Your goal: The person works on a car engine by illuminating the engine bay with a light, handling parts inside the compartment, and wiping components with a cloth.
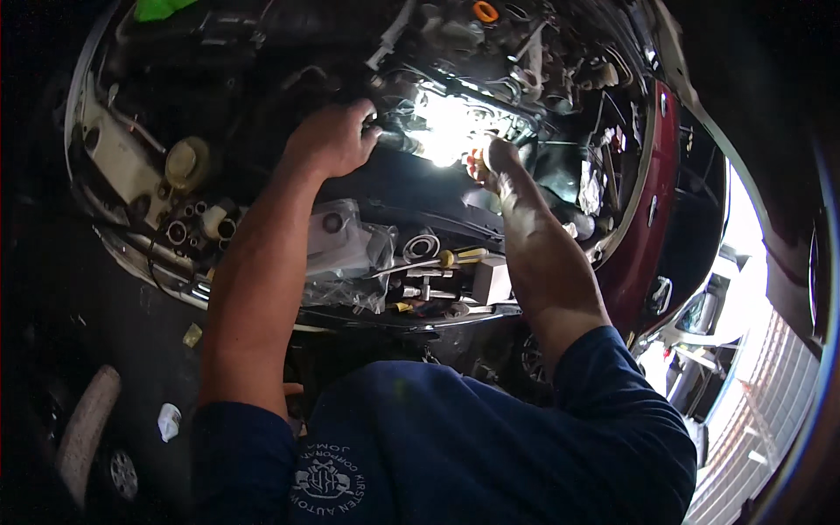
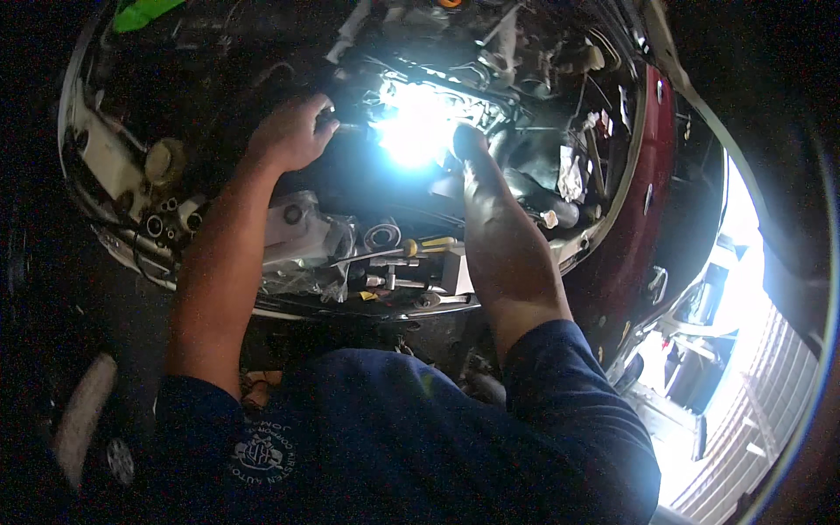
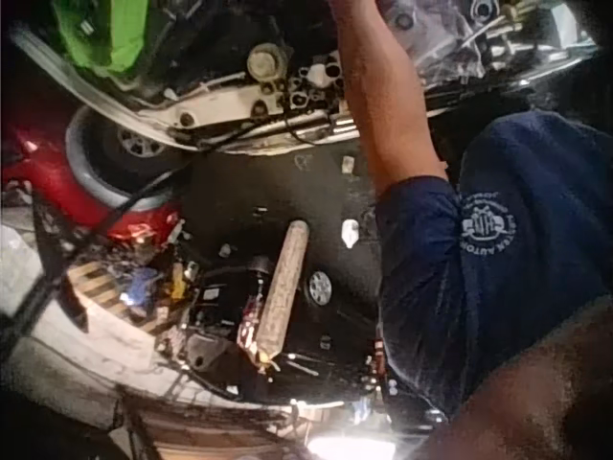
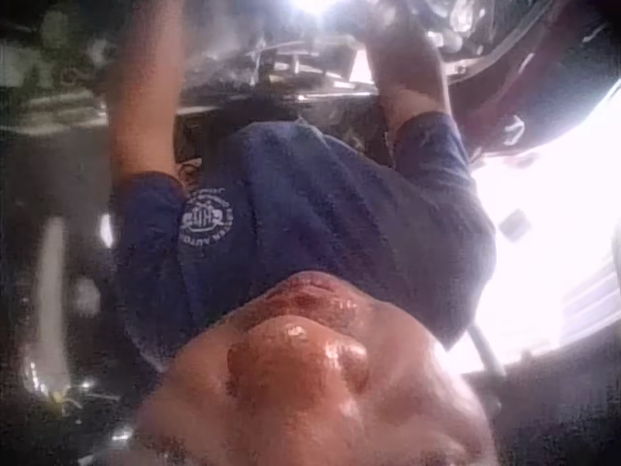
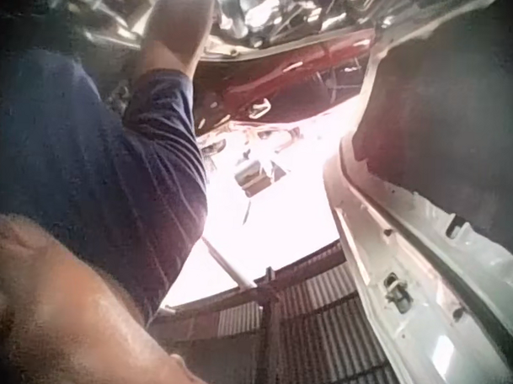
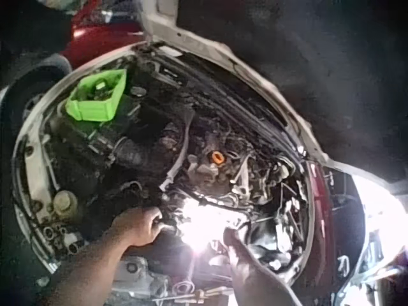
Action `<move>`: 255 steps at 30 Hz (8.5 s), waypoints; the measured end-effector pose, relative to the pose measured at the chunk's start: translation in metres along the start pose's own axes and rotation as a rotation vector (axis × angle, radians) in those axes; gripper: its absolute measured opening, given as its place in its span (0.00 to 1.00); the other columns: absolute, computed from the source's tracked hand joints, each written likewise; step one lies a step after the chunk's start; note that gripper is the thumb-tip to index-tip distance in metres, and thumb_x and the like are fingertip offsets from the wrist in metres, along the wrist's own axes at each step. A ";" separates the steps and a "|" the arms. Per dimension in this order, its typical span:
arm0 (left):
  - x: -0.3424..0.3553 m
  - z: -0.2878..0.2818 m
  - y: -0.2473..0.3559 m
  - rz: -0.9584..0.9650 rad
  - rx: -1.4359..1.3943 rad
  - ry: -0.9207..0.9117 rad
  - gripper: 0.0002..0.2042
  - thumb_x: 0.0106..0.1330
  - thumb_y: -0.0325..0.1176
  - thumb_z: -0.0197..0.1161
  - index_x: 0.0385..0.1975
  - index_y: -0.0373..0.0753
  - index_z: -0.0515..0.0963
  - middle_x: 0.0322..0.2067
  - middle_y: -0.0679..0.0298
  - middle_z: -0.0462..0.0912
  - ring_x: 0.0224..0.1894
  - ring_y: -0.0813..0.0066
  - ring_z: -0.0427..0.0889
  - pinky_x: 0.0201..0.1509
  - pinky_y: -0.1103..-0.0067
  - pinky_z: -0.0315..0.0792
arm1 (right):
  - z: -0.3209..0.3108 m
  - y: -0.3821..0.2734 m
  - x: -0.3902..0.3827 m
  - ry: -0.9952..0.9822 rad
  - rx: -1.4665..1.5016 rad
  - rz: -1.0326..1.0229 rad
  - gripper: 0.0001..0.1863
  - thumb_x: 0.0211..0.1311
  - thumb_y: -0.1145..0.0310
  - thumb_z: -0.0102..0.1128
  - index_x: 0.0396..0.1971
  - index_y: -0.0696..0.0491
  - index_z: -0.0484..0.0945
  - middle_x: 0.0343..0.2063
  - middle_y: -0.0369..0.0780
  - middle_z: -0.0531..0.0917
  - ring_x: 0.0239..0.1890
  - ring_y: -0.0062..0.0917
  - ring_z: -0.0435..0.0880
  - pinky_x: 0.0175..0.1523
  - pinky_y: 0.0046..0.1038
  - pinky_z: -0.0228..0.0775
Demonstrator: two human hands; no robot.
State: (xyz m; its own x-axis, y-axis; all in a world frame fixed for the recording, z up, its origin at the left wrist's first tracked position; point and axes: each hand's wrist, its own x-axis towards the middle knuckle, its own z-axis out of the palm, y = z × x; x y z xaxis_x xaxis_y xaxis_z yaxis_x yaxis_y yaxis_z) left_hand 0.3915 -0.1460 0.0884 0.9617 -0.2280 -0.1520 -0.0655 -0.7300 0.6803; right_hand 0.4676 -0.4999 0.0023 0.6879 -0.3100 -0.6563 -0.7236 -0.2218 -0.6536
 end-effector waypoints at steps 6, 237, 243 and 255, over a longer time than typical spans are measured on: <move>0.003 0.007 0.002 0.001 0.072 0.099 0.18 0.63 0.44 0.57 0.47 0.39 0.74 0.39 0.47 0.81 0.44 0.48 0.80 0.48 0.61 0.74 | -0.008 0.025 0.026 -0.069 0.137 -0.072 0.11 0.65 0.67 0.42 0.26 0.54 0.70 0.15 0.39 0.72 0.13 0.24 0.70 0.15 0.26 0.61; 0.012 0.029 -0.008 0.209 -0.032 0.308 0.15 0.59 0.40 0.62 0.44 0.43 0.74 0.30 0.53 0.83 0.35 0.50 0.82 0.37 0.63 0.76 | -0.047 0.038 0.043 -0.190 -1.262 -1.122 0.15 0.42 0.73 0.58 0.34 0.49 0.82 0.41 0.39 0.81 0.44 0.36 0.79 0.47 0.33 0.75; 0.010 0.035 -0.005 0.298 -0.128 0.403 0.14 0.58 0.34 0.66 0.42 0.39 0.75 0.32 0.58 0.82 0.35 0.64 0.84 0.39 0.75 0.76 | -0.039 0.042 0.031 -0.015 -1.148 -1.349 0.08 0.46 0.71 0.57 0.28 0.54 0.79 0.29 0.43 0.81 0.30 0.37 0.79 0.36 0.36 0.72; 0.008 0.041 -0.004 0.381 -0.016 0.246 0.15 0.66 0.29 0.60 0.49 0.31 0.69 0.38 0.58 0.79 0.41 0.73 0.78 0.46 0.78 0.73 | -0.006 0.040 0.005 0.054 -0.565 -0.856 0.13 0.59 0.66 0.51 0.32 0.58 0.81 0.26 0.46 0.82 0.28 0.40 0.82 0.37 0.37 0.75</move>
State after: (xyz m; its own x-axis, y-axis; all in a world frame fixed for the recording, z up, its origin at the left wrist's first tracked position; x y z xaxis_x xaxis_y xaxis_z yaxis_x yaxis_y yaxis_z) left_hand 0.3886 -0.1706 0.0551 0.9046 -0.3172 0.2848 -0.4247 -0.6132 0.6661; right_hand 0.4418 -0.5155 -0.0250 0.9926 0.1189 -0.0263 0.0780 -0.7868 -0.6123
